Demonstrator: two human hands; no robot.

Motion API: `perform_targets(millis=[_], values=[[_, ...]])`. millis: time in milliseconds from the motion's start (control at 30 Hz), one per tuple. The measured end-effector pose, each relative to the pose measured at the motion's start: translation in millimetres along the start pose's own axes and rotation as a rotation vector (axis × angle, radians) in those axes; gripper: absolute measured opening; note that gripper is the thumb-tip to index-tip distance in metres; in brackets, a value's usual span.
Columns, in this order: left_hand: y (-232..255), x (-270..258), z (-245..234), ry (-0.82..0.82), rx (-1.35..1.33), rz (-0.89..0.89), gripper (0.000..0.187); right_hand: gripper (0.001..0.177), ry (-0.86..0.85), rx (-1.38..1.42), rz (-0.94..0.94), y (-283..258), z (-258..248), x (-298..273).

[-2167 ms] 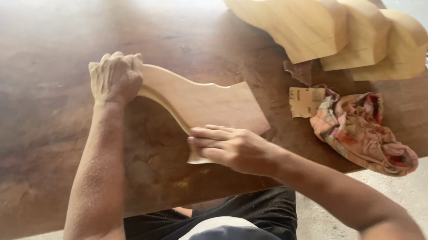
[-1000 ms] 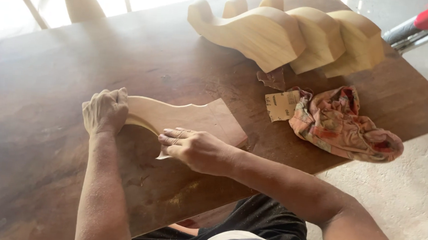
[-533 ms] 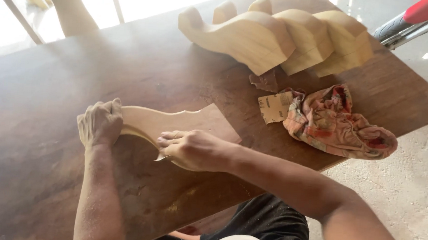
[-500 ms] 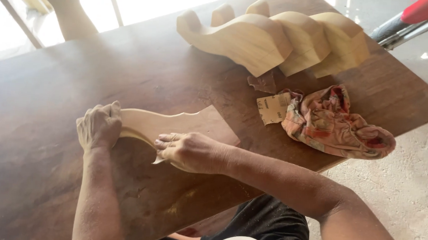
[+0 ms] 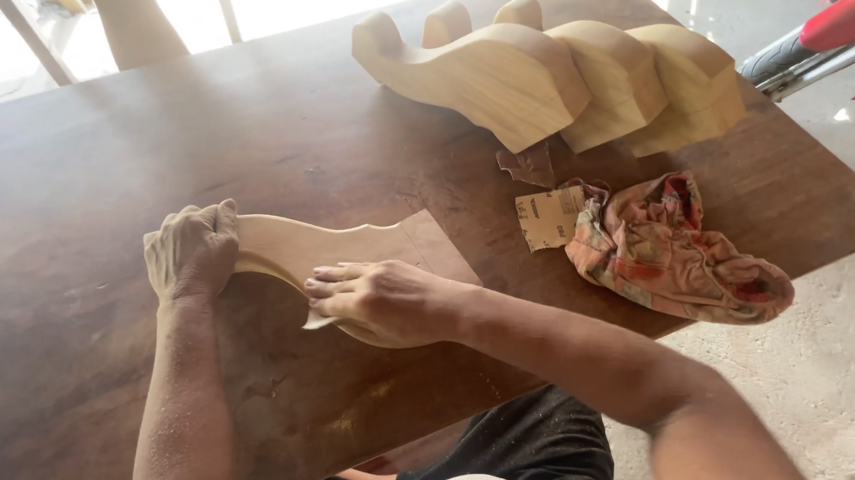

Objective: Sanding a wooden furniture part manually using sandpaper.

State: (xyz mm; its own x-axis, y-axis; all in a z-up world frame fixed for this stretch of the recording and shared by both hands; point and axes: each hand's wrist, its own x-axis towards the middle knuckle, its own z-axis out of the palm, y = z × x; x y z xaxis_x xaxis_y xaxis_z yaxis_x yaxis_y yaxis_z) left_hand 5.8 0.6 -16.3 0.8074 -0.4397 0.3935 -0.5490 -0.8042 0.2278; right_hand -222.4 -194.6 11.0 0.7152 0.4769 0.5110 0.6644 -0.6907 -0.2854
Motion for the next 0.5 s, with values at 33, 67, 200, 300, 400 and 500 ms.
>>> perform_targets(millis=[33,67,200,300,400,500], values=[[1,3,-6,-0.002,0.004,0.001,0.04,0.02,0.004,0.003,0.001,3,-11,-11],[3,1,-6,-0.02,-0.008,-0.013,0.041,0.02,-0.028,-0.002,-0.002,5,-20,-27],[5,1,-5,-0.014,0.023,-0.012,0.043,0.032,-0.075,-0.065,0.113,16,-70,-78],[10,1,-7,-0.019,0.002,-0.027,0.043,0.032,-0.15,-0.106,0.106,39,-39,-71],[6,1,-3,0.005,-0.008,0.005,0.042,0.042,-0.091,0.067,0.074,29,-18,-7],[5,4,-6,-0.036,-0.013,-0.016,0.043,0.038,-0.059,0.075,0.029,30,-14,-4]])
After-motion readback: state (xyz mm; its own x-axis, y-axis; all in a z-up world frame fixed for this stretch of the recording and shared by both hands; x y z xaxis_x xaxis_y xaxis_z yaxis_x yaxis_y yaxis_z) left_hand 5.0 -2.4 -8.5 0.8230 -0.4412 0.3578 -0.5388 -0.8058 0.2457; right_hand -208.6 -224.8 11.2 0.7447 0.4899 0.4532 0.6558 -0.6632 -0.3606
